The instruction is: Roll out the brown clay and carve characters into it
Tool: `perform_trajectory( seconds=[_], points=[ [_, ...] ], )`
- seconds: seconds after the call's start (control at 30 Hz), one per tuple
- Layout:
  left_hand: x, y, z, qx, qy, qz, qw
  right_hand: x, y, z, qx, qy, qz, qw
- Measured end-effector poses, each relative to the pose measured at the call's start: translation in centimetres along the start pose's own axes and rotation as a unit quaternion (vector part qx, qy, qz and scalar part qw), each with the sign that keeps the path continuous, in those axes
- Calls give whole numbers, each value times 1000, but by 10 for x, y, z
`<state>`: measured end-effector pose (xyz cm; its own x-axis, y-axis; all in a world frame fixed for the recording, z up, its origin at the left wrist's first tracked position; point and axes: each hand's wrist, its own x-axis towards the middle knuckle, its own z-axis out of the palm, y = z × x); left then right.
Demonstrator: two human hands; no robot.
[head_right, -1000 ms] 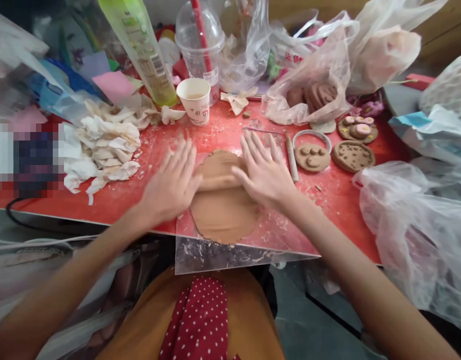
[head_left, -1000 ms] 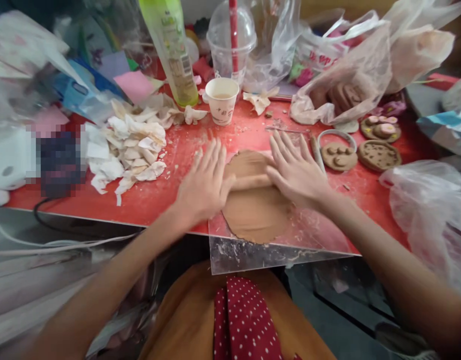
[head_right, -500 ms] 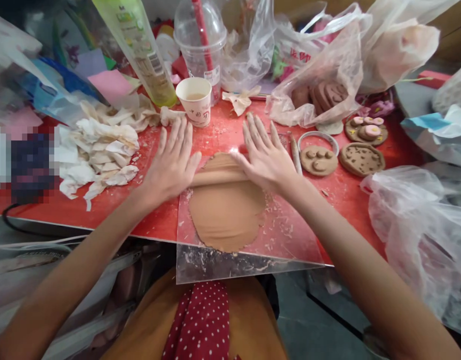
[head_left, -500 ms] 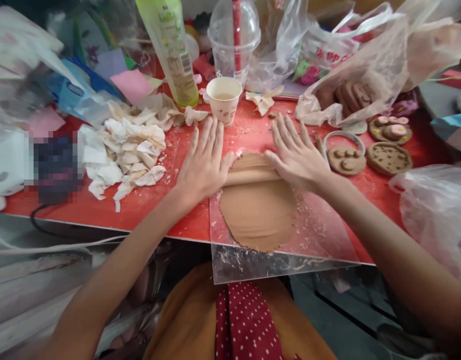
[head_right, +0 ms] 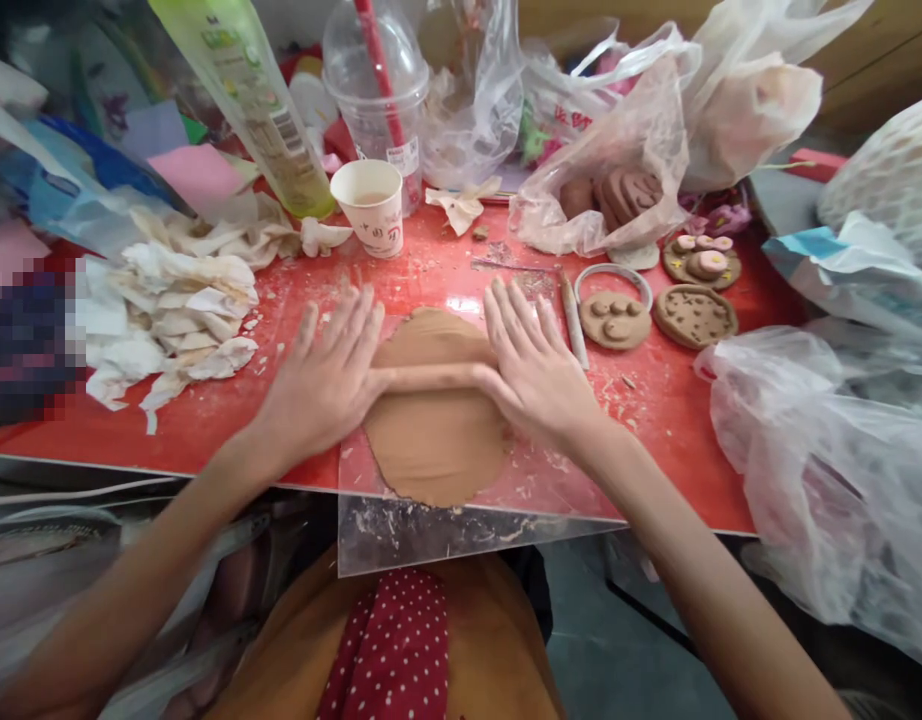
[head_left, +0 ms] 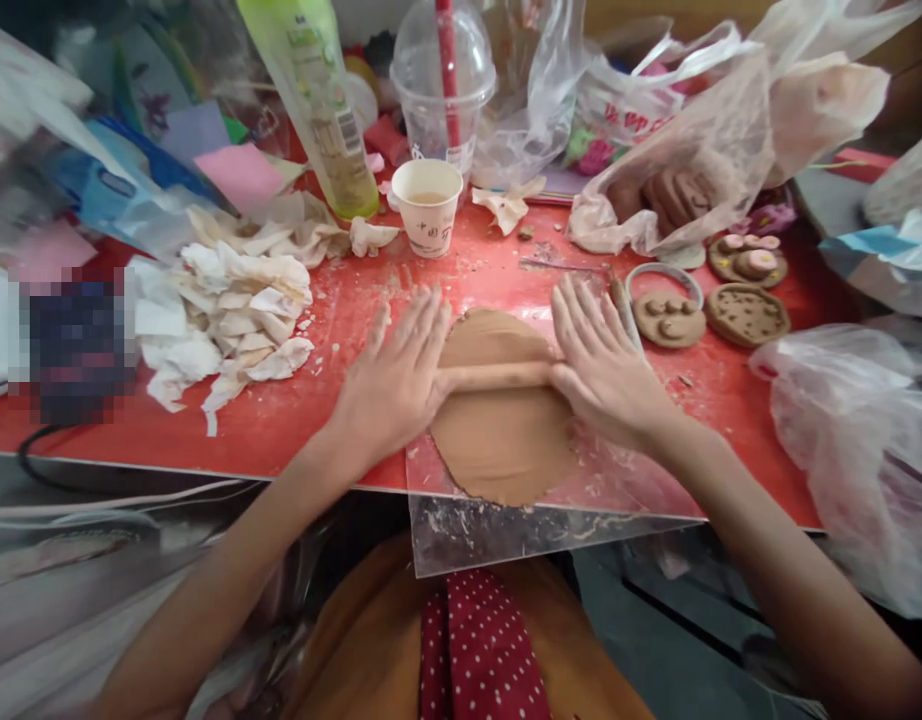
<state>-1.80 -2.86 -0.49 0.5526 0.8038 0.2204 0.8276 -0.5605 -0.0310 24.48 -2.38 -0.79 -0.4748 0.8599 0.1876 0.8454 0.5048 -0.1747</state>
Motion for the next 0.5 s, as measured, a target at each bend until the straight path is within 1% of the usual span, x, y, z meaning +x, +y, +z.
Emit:
perform_trajectory(
  seconds=[0.07, 0.1, 0.17, 0.2, 0.23, 0.27, 0.3, 0.4, 0.5],
  points=[
    [9, -12, -1, 2, 23, -19, 1000, 16, 8, -9, 46, 47, 63, 996],
    [7, -16, -2, 6, 37, -20, 999, 18, 12, -15, 49, 75, 116, 989],
    [-2, -20, -4, 25, 48, -3, 999, 12, 21, -27, -4, 99, 247, 964],
    [-8, -21, -3, 35, 48, 8, 998, 7, 25, -32, -43, 87, 306, 947],
    [-13, -22, -2, 45, 44, 14, 998, 1, 30, -35, -79, 58, 350, 932],
    [-17, -23, 0, 54, 40, 16, 998, -4, 34, -37, -104, 22, 374, 921],
    [-19, -24, 2, 60, 37, 14, 997, -9, 38, -37, -118, -13, 384, 916],
    [-20, -28, 7, 63, 49, 7, 997, -14, 45, -34, -138, -88, 370, 914],
    [-21, -36, 6, 53, 88, -18, 995, -12, 47, -30, -147, -124, 347, 918]
  ],
)
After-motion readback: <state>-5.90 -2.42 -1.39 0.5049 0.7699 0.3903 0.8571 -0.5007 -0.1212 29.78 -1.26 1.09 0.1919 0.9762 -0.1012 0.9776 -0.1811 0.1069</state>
